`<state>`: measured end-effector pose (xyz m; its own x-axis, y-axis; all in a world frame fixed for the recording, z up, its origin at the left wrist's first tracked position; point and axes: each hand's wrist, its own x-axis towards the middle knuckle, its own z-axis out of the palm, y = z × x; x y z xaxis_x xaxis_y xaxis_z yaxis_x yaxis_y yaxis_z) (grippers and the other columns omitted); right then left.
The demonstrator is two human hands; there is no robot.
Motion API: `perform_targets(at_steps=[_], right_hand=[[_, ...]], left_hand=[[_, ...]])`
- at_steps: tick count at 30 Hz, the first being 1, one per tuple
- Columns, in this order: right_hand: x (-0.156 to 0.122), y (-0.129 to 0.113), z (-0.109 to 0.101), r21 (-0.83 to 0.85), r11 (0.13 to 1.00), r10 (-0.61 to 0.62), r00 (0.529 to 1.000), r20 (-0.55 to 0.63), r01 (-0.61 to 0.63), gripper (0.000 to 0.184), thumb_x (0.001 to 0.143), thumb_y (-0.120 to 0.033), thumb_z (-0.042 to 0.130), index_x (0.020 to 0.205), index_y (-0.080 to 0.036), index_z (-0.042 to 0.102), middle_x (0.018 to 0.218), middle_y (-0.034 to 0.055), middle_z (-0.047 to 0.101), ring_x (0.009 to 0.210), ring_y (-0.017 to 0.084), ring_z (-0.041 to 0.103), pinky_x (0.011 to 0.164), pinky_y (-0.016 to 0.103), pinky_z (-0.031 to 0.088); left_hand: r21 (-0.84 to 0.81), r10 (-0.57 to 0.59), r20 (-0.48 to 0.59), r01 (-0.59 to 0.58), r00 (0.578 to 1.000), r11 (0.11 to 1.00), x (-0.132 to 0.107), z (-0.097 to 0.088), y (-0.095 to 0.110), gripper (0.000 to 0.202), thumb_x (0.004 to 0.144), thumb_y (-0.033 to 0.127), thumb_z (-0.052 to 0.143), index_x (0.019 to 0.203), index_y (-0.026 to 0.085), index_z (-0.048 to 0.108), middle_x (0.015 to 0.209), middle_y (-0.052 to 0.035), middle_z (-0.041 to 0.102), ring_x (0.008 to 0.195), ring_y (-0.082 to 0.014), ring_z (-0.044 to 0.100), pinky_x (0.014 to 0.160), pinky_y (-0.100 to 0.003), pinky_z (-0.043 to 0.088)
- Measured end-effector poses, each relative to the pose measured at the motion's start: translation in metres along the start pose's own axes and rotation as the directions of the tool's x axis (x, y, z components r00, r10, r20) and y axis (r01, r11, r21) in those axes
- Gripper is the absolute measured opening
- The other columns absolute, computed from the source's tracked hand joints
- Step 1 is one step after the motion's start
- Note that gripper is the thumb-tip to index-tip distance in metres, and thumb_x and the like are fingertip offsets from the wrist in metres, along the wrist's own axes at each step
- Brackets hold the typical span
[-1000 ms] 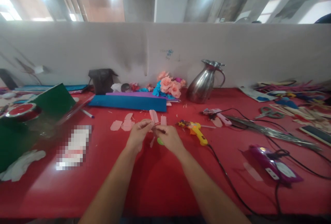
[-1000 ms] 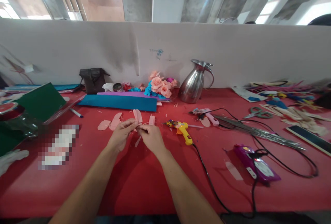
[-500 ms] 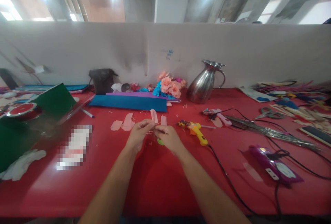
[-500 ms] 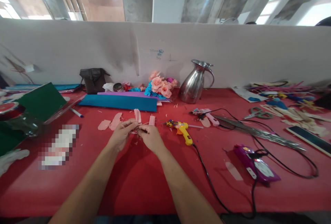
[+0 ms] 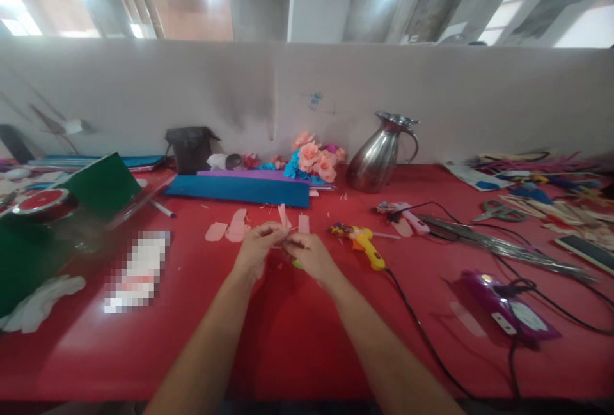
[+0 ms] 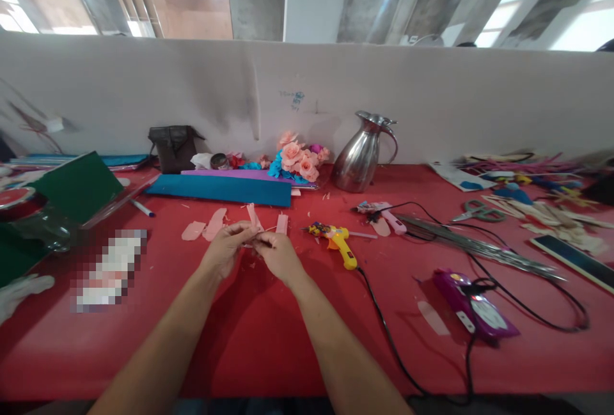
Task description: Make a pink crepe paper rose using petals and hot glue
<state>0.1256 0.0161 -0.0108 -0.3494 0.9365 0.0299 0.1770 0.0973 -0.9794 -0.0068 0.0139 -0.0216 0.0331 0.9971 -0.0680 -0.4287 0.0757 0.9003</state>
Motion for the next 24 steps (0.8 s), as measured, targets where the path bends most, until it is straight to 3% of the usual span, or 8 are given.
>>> perform_targets(at_steps=[7,11,20,24], right_hand=[[0.0013,0.0016,-0.0007,-0.002,1.000,-0.009,1.000,-0.003,0.009,0.016,0.074,-0.026,0.055,0.069,-0.018,0.069,0.057,-0.0013,0.053,0.053,0.011,0.043,0.054,0.025,0.034],[0.0001,-0.0011,0.0006,0.031,0.999,0.007,1.000,-0.001,-0.007,0.016,0.074,-0.027,0.055,0.067,-0.018,0.066,0.057,-0.0014,0.052,0.053,0.011,0.044,0.054,0.025,0.035],[-0.0010,0.0008,0.0007,-0.037,0.999,-0.017,0.999,-0.038,0.016,0.018,0.077,-0.028,0.054,0.070,-0.018,0.067,0.058,-0.0014,0.054,0.054,0.011,0.045,0.055,0.025,0.035],[-0.0007,-0.0016,-0.0053,-0.045,0.997,-0.067,0.995,-0.076,0.064,0.018,0.076,-0.032,0.058,0.072,-0.018,0.068,0.067,0.0015,0.063,0.062,0.014,0.054,0.061,0.027,0.040]], left_hand=[[0.000,-0.010,0.036,0.010,0.999,1.000,-0.0013,0.0019,0.0026,0.020,0.061,0.031,0.077,0.072,0.015,0.072,0.070,-0.0041,0.067,0.065,-0.0118,0.057,0.063,-0.023,0.045],[-0.012,-0.017,0.061,0.018,0.998,1.000,-0.0028,0.0021,0.0045,0.018,0.062,0.031,0.077,0.068,0.015,0.071,0.065,-0.0028,0.065,0.060,-0.0109,0.055,0.058,-0.023,0.044],[-0.050,-0.048,0.011,0.048,0.999,0.998,-0.0017,0.0019,0.0021,0.021,0.059,0.029,0.080,0.074,0.016,0.073,0.071,-0.0035,0.069,0.062,-0.0107,0.057,0.063,-0.023,0.043],[-0.002,-0.010,-0.003,0.010,1.000,1.000,-0.0017,0.0001,0.0021,0.019,0.061,0.030,0.078,0.073,0.016,0.073,0.070,-0.0036,0.068,0.065,-0.0110,0.057,0.068,-0.024,0.043]])
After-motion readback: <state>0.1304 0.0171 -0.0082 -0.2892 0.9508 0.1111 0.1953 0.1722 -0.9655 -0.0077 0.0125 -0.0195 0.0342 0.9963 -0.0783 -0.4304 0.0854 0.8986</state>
